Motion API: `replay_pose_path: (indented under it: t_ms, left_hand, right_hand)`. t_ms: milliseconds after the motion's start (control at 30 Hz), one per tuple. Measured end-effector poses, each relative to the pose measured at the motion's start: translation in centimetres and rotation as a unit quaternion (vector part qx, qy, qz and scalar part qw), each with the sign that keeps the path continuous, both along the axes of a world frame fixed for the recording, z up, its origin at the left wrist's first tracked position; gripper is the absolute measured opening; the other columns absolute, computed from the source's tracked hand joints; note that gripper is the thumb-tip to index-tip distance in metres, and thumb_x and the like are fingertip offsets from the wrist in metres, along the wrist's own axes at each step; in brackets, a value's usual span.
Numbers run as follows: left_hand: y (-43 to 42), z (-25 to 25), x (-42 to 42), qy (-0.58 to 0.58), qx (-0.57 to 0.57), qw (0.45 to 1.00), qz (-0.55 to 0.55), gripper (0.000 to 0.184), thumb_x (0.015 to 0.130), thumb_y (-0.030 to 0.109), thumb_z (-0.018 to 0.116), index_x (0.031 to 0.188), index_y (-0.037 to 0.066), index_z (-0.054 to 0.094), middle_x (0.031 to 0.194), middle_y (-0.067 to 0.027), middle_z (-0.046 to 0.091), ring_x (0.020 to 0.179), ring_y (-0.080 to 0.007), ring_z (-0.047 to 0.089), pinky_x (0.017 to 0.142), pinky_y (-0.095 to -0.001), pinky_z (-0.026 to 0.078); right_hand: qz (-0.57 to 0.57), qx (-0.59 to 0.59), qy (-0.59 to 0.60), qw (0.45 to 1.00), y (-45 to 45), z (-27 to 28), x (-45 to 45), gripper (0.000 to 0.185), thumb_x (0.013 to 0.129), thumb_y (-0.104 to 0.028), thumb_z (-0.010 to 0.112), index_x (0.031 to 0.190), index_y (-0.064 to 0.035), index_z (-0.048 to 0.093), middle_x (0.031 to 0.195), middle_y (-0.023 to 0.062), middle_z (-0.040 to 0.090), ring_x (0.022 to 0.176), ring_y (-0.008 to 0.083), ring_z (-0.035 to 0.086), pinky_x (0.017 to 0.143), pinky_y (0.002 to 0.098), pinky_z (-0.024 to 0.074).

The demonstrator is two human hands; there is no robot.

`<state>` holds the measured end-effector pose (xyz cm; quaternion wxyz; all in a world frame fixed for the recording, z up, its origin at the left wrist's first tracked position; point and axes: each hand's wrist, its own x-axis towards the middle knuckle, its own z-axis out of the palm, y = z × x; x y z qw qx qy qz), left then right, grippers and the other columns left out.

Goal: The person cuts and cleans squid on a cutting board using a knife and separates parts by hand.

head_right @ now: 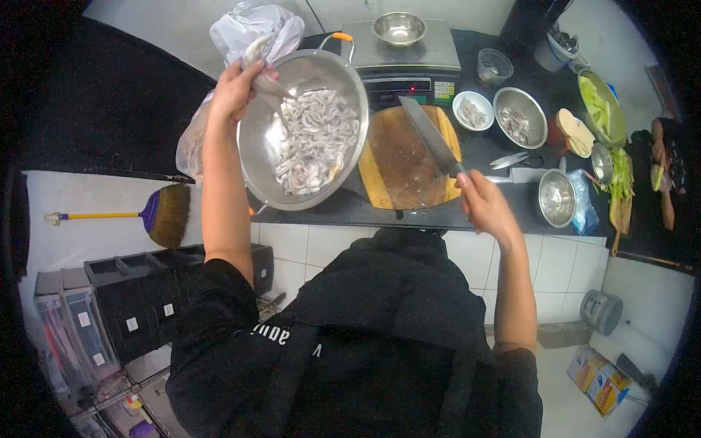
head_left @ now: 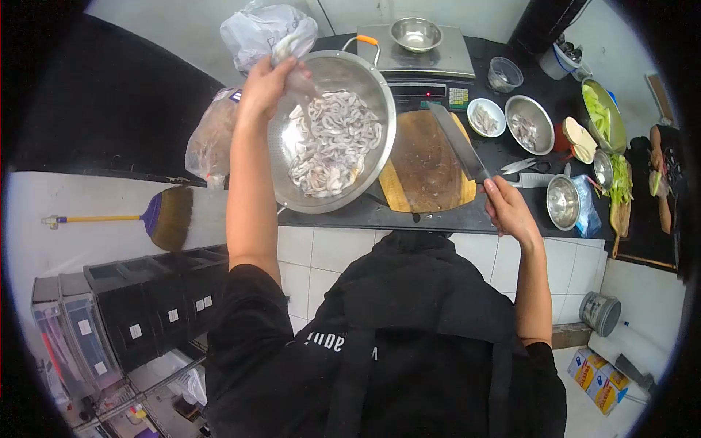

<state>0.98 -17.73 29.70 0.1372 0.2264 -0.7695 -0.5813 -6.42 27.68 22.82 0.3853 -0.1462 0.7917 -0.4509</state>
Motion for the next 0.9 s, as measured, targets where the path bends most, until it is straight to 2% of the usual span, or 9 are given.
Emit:
replay_pose_path:
  t_ms: [133, 233, 300, 333, 433, 467, 633, 867, 900]
  left_hand:
    - [6.6, 4.7, -3.3, 0.080, 0.040, 0.996, -0.006, 0.023, 0.092, 0.008, 0.055, 0.108, -0.007, 0.051, 0.096, -0.0148, 0.065, 0.079, -0.0221, 0.068, 0.070, -0.0340, 0.057]
    - [10.8, 8.2, -5.1, 0.155, 0.025, 0.986, -0.052, 0.033, 0.095, 0.010, 0.053, 0.125, -0.002, 0.047, 0.106, -0.0162, 0.064, 0.090, -0.0239, 0.068, 0.077, -0.0343, 0.058]
    - [13.7, 10.1, -5.9, 0.155, -0.016, 0.986, -0.066, 0.067, 0.095, 0.009, 0.053, 0.150, 0.010, 0.015, 0.097, -0.0167, 0.064, 0.068, -0.0200, 0.065, 0.056, -0.0295, 0.054]
    - [14.4, 9.7, -6.7, 0.171, -0.011, 0.981, -0.087, 0.067, 0.095, 0.008, 0.053, 0.150, 0.014, 0.016, 0.095, -0.0133, 0.065, 0.072, -0.0168, 0.065, 0.054, -0.0247, 0.051]
    - [16.4, 5.8, -9.2, 0.149, 0.023, 0.980, -0.134, 0.057, 0.093, 0.004, 0.049, 0.146, 0.008, 0.029, 0.084, -0.0100, 0.063, 0.069, -0.0180, 0.063, 0.060, -0.0300, 0.054]
    - [17.6, 2.9, -10.1, 0.161, 0.105, 0.972, -0.137, 0.032, 0.093, 0.005, 0.053, 0.125, 0.005, 0.051, 0.095, -0.0123, 0.065, 0.080, -0.0200, 0.067, 0.068, -0.0323, 0.057]
    - [23.4, -4.7, -12.2, 0.119, 0.213, 0.959, -0.144, 0.043, 0.094, 0.000, 0.049, 0.134, 0.014, 0.046, 0.100, -0.0111, 0.060, 0.085, -0.0212, 0.065, 0.074, -0.0338, 0.056]
    - [25.4, -13.6, -11.9, 0.145, 0.044, 0.986, -0.063, 0.026, 0.094, 0.000, 0.046, 0.115, 0.005, 0.060, 0.104, -0.0126, 0.062, 0.090, -0.0177, 0.061, 0.080, -0.0290, 0.052]
    - [26.2, -13.8, -10.7, 0.087, 0.164, 0.982, -0.023, 0.026, 0.093, -0.001, 0.045, 0.112, 0.006, 0.060, 0.095, -0.0102, 0.062, 0.082, -0.0165, 0.061, 0.073, -0.0295, 0.051]
  right_hand:
    - [-0.029, 0.010, -0.021, 0.999, 1.3, -3.9, -1.2, 0.041, 0.099, -0.042, 0.042, 0.098, -0.0029, 0.054, 0.059, -0.0002, 0.044, 0.040, 0.0090, 0.043, 0.032, 0.0258, 0.0374]
    - [-0.053, 0.025, -0.032, 0.998, 2.3, -6.4, -1.4, 0.040, 0.099, -0.041, 0.043, 0.095, -0.0028, 0.053, 0.059, -0.0002, 0.044, 0.040, 0.0095, 0.044, 0.032, 0.0260, 0.0379]
    - [-0.067, 0.037, -0.025, 0.997, 3.1, -8.8, -1.4, 0.039, 0.099, -0.041, 0.044, 0.093, -0.0027, 0.051, 0.059, 0.0005, 0.045, 0.039, 0.0102, 0.045, 0.031, 0.0267, 0.0388]
    - [-0.070, 0.028, -0.034, 0.997, 3.5, -9.9, -1.4, 0.039, 0.099, -0.041, 0.044, 0.092, -0.0028, 0.050, 0.059, 0.0010, 0.046, 0.039, 0.0106, 0.045, 0.031, 0.0271, 0.0390]
    - [-0.085, 0.022, -0.040, 0.995, 4.2, -12.5, -1.4, 0.039, 0.099, -0.040, 0.044, 0.091, -0.0021, 0.048, 0.059, 0.0024, 0.046, 0.037, 0.0118, 0.045, 0.030, 0.0286, 0.0400]
    - [-0.077, 0.027, -0.038, 0.996, 4.3, -13.1, -1.5, 0.039, 0.099, -0.040, 0.044, 0.091, -0.0018, 0.047, 0.059, 0.0027, 0.046, 0.038, 0.0119, 0.046, 0.030, 0.0289, 0.0407]
    - [-0.060, 0.088, 0.002, 0.994, 4.2, -14.8, -1.6, 0.041, 0.098, -0.039, 0.045, 0.092, 0.0016, 0.048, 0.061, 0.0073, 0.052, 0.040, 0.0169, 0.052, 0.032, 0.0312, 0.0444]
    - [-0.045, 0.111, 0.026, 0.992, 4.0, -16.7, -1.9, 0.044, 0.097, -0.040, 0.046, 0.097, 0.0039, 0.051, 0.067, 0.0174, 0.061, 0.046, 0.0279, 0.060, 0.041, 0.0370, 0.0501]
    - [-0.049, 0.116, 0.028, 0.992, 3.9, -16.3, -1.8, 0.044, 0.097, -0.040, 0.046, 0.097, 0.0039, 0.051, 0.067, 0.0174, 0.061, 0.046, 0.0279, 0.060, 0.041, 0.0370, 0.0501]
